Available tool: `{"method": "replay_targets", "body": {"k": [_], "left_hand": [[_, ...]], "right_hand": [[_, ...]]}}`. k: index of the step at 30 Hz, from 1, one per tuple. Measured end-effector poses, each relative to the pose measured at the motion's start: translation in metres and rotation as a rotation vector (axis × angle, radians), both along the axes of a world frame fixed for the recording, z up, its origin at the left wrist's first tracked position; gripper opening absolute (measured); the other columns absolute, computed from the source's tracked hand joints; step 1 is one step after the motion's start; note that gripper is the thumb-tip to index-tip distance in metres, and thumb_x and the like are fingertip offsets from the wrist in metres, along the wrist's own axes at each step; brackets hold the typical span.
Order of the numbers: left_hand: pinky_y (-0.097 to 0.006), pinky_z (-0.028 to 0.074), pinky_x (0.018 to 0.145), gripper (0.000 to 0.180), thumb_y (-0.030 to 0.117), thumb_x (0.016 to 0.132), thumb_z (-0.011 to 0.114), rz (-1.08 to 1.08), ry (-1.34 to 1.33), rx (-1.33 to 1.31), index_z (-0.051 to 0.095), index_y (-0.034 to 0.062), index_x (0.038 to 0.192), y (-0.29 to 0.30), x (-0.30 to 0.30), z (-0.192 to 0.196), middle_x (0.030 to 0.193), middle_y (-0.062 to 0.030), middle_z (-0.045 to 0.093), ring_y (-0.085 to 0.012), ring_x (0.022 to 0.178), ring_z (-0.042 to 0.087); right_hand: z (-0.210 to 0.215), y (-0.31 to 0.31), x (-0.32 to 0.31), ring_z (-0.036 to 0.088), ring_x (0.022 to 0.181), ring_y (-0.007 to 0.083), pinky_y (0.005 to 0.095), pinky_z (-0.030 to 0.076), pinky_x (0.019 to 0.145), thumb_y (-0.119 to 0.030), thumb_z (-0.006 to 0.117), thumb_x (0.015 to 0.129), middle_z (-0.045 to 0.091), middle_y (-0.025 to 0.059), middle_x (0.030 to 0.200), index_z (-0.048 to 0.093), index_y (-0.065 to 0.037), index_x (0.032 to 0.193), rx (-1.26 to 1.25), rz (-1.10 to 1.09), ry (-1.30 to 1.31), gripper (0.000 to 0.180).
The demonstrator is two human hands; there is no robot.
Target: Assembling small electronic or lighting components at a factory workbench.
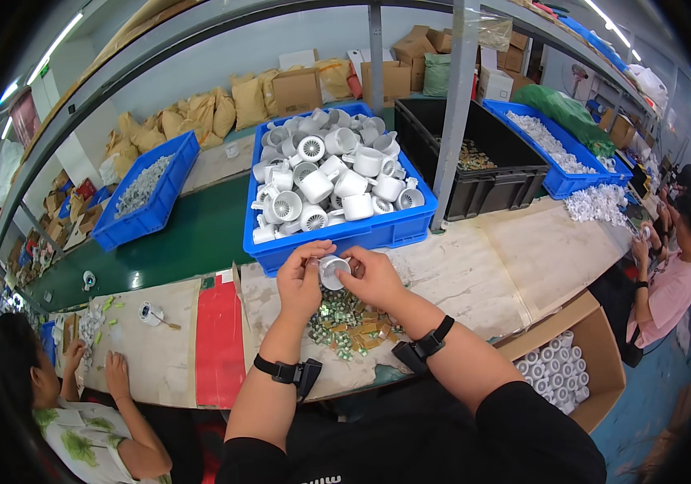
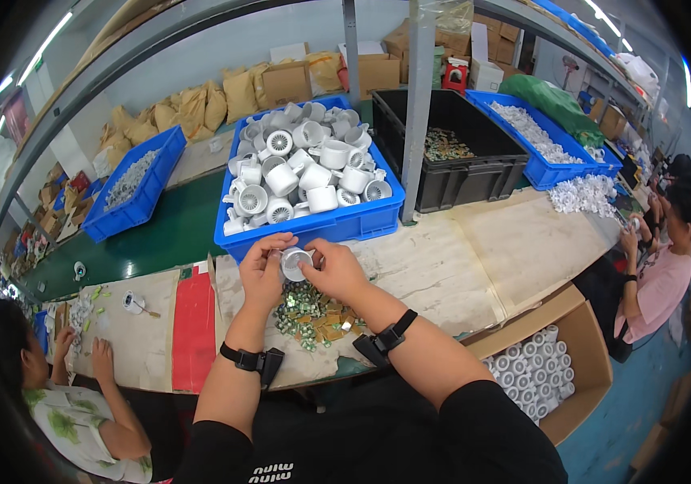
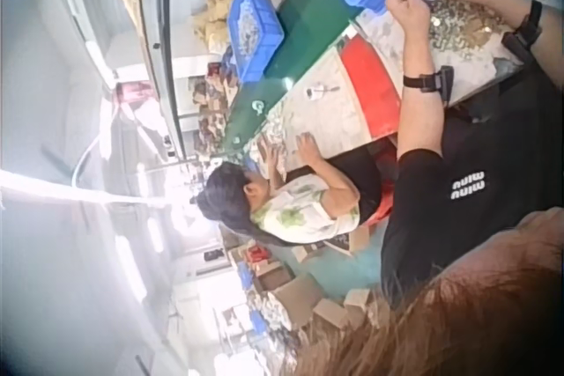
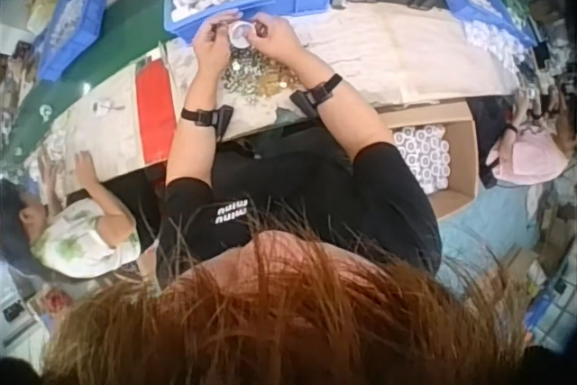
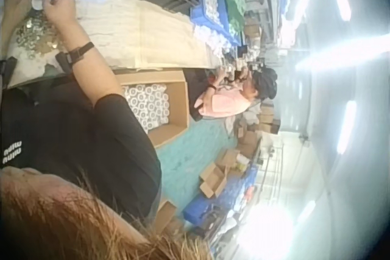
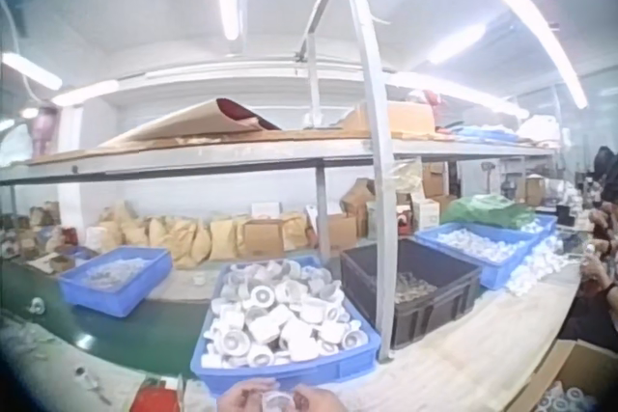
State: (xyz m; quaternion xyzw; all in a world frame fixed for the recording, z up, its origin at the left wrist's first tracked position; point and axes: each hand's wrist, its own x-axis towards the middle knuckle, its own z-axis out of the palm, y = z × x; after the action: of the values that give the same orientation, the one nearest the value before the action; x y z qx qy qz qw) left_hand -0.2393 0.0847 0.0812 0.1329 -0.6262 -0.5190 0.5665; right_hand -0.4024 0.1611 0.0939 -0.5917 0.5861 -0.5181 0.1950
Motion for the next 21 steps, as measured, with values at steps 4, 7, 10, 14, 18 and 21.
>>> {"method": "replay_targets", "body": {"k": [4,7,10,14,18,21], "left_hand": [[-0.039,0.054,0.105,0.022,-0.01,0.099,0.05,0.045,0.048,0.008,0.066,-0.0048,0.113,0.006,0.0,0.003,0.127,-0.0197,0.069,-0.028,0.118,0.07],[-0.035,0.056,0.095,0.019,-0.001,0.099,0.06,0.303,-0.211,-0.27,0.07,-0.0036,0.115,0.005,0.005,0.008,0.115,-0.0161,0.074,-0.0245,0.108,0.073],[-0.033,0.057,0.089,0.021,0.004,0.097,0.067,0.325,-0.207,-0.259,0.072,-0.0028,0.116,0.01,0.004,0.015,0.108,-0.0144,0.076,-0.0223,0.099,0.074],[-0.032,0.057,0.084,0.024,0.004,0.095,0.068,0.32,-0.296,-0.317,0.071,-0.0025,0.118,0.015,0.005,0.023,0.104,-0.0135,0.076,-0.0198,0.091,0.073],[-0.031,0.055,0.077,0.027,0.005,0.096,0.067,0.327,-0.339,-0.313,0.069,-0.0024,0.121,0.011,0.01,0.017,0.097,-0.0122,0.073,-0.0184,0.083,0.07],[-0.031,0.054,0.074,0.026,0.004,0.096,0.065,0.289,-0.382,-0.346,0.069,-0.0027,0.121,0.012,0.01,0.024,0.095,-0.0123,0.07,-0.0194,0.079,0.068]], "right_hand": [[-0.003,0.002,0.001,0.061,0.055,0.0198,0.0352,0.05,0.057,-0.02,0.073,0.095,0.068,0.0107,0.067,0.075,0.002,0.104,0.118,0.063,0.012,0.024],[-0.011,-0.003,0.006,0.061,0.055,0.0158,0.0335,0.049,0.055,-0.019,0.069,0.099,0.069,0.0091,0.067,0.076,0.003,0.105,0.036,0.009,-0.144,0.025],[-0.012,-0.005,0.005,0.061,0.058,0.011,0.0314,0.048,0.054,-0.02,0.067,0.101,0.07,0.0062,0.069,0.076,0.004,0.102,-0.018,0.001,-0.382,0.025],[-0.011,-0.005,-0.001,0.06,0.059,0.0081,0.0299,0.047,0.054,-0.022,0.067,0.102,0.07,0.0034,0.07,0.077,0.002,0.098,0.079,0.015,-0.426,0.026],[-0.014,-0.007,0.002,0.06,0.06,0.0084,0.0304,0.047,0.055,-0.024,0.067,0.102,0.069,0.0033,0.069,0.076,0.001,0.094,0.096,0.015,-0.382,0.028],[-0.021,-0.008,-0.001,0.059,0.059,0.0092,0.0309,0.046,0.055,-0.026,0.067,0.102,0.067,0.003,0.067,0.076,0.0,0.091,0.088,0.03,-0.319,0.03]]}}
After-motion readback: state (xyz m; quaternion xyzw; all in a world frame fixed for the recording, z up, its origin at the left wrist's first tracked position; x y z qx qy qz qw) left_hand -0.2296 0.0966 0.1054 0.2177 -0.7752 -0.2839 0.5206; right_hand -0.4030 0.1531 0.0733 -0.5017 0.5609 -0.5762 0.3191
